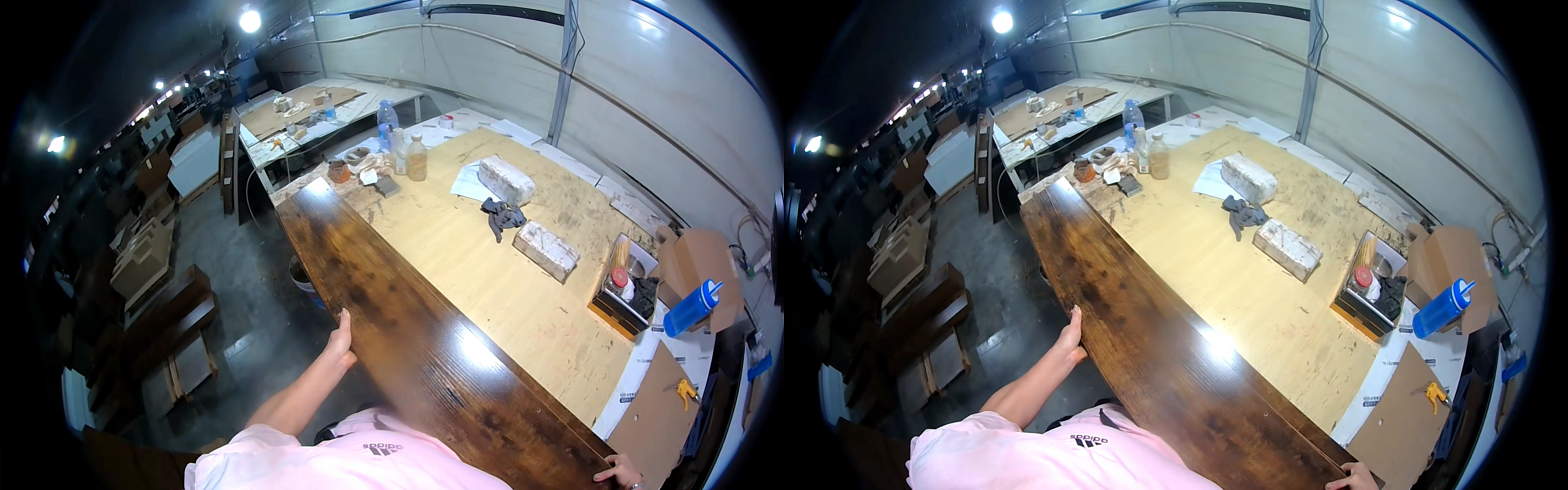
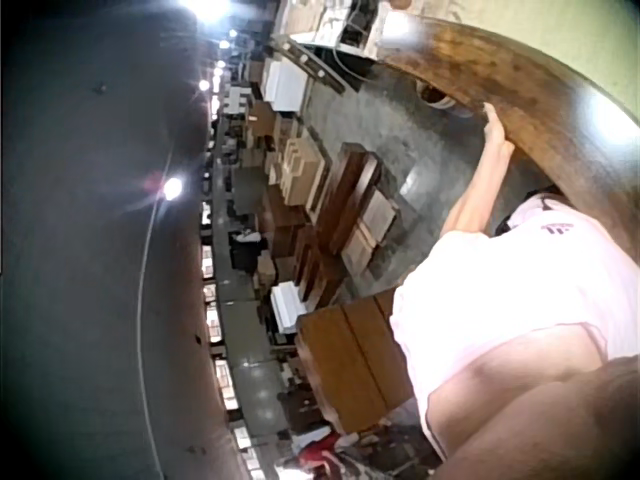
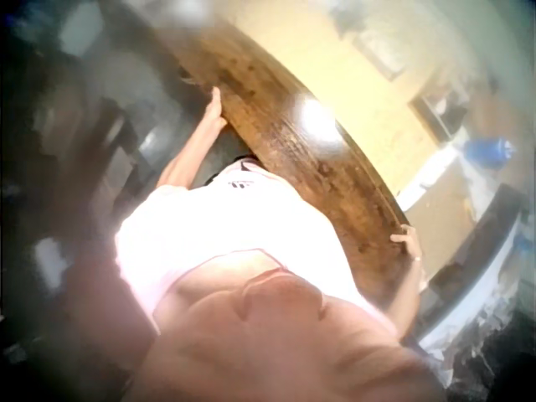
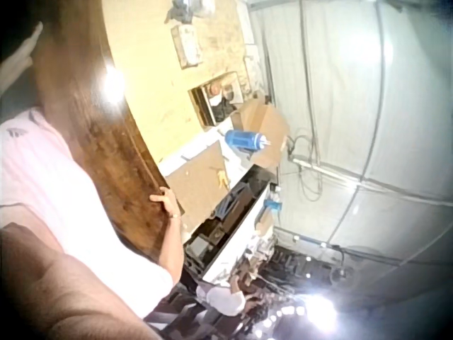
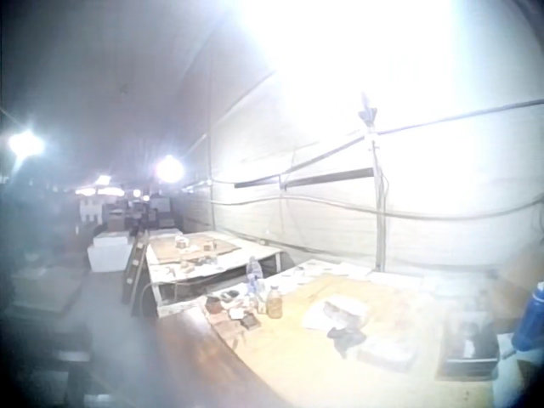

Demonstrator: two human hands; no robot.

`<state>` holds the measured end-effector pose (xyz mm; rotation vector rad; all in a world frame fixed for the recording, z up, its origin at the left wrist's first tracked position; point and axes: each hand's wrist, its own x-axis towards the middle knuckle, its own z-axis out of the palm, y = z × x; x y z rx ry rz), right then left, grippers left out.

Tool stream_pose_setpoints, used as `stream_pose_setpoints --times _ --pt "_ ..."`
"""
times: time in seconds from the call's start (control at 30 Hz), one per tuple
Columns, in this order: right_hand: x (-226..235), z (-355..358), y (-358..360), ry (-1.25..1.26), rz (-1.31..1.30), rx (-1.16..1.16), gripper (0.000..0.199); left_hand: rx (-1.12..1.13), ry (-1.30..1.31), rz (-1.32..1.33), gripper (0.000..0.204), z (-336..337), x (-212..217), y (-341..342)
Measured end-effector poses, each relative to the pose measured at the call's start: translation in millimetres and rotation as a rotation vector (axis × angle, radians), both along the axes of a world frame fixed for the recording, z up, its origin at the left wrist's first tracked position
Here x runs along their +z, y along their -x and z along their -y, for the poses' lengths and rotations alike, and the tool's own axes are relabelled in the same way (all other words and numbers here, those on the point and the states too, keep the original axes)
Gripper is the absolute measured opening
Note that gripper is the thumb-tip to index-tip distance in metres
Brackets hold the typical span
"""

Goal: The person moves wooden planks from a stack to a workbench, then uses a cloth to rub the surface of each plank. The person handles the planks one at a time, placing them on the bench and wiping them before moving to the next.

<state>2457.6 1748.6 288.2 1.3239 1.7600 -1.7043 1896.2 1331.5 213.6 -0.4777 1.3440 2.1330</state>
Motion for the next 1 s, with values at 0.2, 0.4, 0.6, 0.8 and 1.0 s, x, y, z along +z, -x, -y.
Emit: stream_pose_setpoints --times 0.2,0.4,0.6,0.8,1.0 --pt "38.2 2.9 44.6 0.012 0.056 -0.041 0.043 -0.134 0.191 -0.028 0.065 -8.9 13.7 9.3" --pt "-18.9 -59.4 36.6 0.082 0.056 0.083 0.037 -0.281 0.307 -0.04 0.07 -15.1 29.2 13.5" --pt "-26.2 -64.1 39.3 -0.005 0.092 0.187 0.029 -0.326 0.434 -0.066 0.073 -17.0 31.0 18.8" --pt "2.2 -45.5 58.2 0.022 0.125 0.129 0.029 -0.404 0.476 -0.009 0.069 -4.4 26.9 28.4" --pt "-7.1 -43.8 54.5 0.012 0.136 0.131 0.03 -0.426 0.517 -0.033 0.072 -4.5 24.9 26.6"
